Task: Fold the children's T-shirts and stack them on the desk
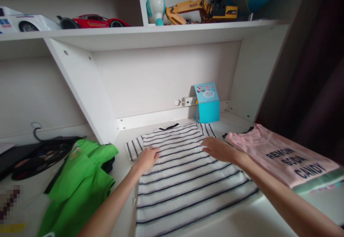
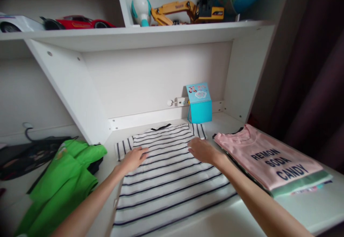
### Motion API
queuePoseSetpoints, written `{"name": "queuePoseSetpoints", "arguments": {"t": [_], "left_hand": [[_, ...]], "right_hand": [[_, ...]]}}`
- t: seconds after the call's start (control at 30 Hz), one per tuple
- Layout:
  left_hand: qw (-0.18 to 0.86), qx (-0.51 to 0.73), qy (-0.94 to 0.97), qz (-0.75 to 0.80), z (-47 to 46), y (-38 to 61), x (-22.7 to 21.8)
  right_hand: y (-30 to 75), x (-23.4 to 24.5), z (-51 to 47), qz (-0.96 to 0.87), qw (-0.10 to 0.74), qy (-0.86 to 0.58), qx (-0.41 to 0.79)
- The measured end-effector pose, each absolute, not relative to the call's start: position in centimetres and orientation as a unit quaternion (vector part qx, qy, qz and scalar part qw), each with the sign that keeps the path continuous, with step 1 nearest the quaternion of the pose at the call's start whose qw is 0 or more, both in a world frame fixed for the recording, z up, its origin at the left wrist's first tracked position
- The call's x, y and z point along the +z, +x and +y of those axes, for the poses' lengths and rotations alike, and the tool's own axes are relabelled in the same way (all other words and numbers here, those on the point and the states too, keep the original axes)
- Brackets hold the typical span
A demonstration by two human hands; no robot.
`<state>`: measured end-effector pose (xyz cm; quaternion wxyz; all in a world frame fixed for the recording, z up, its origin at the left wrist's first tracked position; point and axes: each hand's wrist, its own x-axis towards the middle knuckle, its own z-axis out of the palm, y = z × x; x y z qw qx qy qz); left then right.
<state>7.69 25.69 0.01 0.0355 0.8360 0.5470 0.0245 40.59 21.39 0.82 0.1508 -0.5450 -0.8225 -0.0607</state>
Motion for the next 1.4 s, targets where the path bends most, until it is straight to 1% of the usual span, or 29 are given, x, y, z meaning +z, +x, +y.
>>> {"name": "queuePoseSetpoints", "arguments": {"t": [0.1,0.2,0.23,0.3,0.37,0.43,0.67,0.97,1.3,1.4], "left_hand": [[-0.002,0.036,0.826,0.563,28.0,9.3,0.2],[-0.039,0.064,0.817,0.572,30.8,10.6,-0.6],[-0.035,0.061,0.812,0.579,31.7,10.7,-1.0],[0.005,0.039,0.799,0.6,33.2,10.5,-2.0],[0.048,0.019,0.784,0.618,34.1,9.7,-2.8],[0.063,0.015,0.773,0.631,34.6,9.0,-3.2],[0.045,0.03,0.752,0.657,35.1,8.6,-3.7],[0.049,0.039,0.746,0.663,35.2,7.6,-4.1],[0.049,0.033,0.746,0.663,34.8,7.9,-3.8],[0.075,0.03,0.749,0.657,35.1,7.6,-3.3]], "right_hand": [[35.8,-0.3,27.9,-0.821,0.113,-0.559,-0.021],[32.9,-2.1,32.2,-0.799,0.099,-0.594,0.0],[32.4,-2.8,33.1,-0.79,0.096,-0.605,0.006],[32.2,-3.9,34.2,-0.777,0.09,-0.623,0.019],[32.9,-4.8,34.8,-0.763,0.084,-0.641,0.032],[34.4,-5.3,35.3,-0.742,0.08,-0.665,0.04],[38.3,-6.0,36.3,-0.665,0.076,-0.742,0.034],[39.0,-7.1,36.8,-0.661,0.08,-0.746,0.027],[39.2,-7.4,36.8,-0.656,0.121,-0.745,0.011],[39.3,-7.0,36.2,-0.643,0.147,-0.752,0.0]]}}
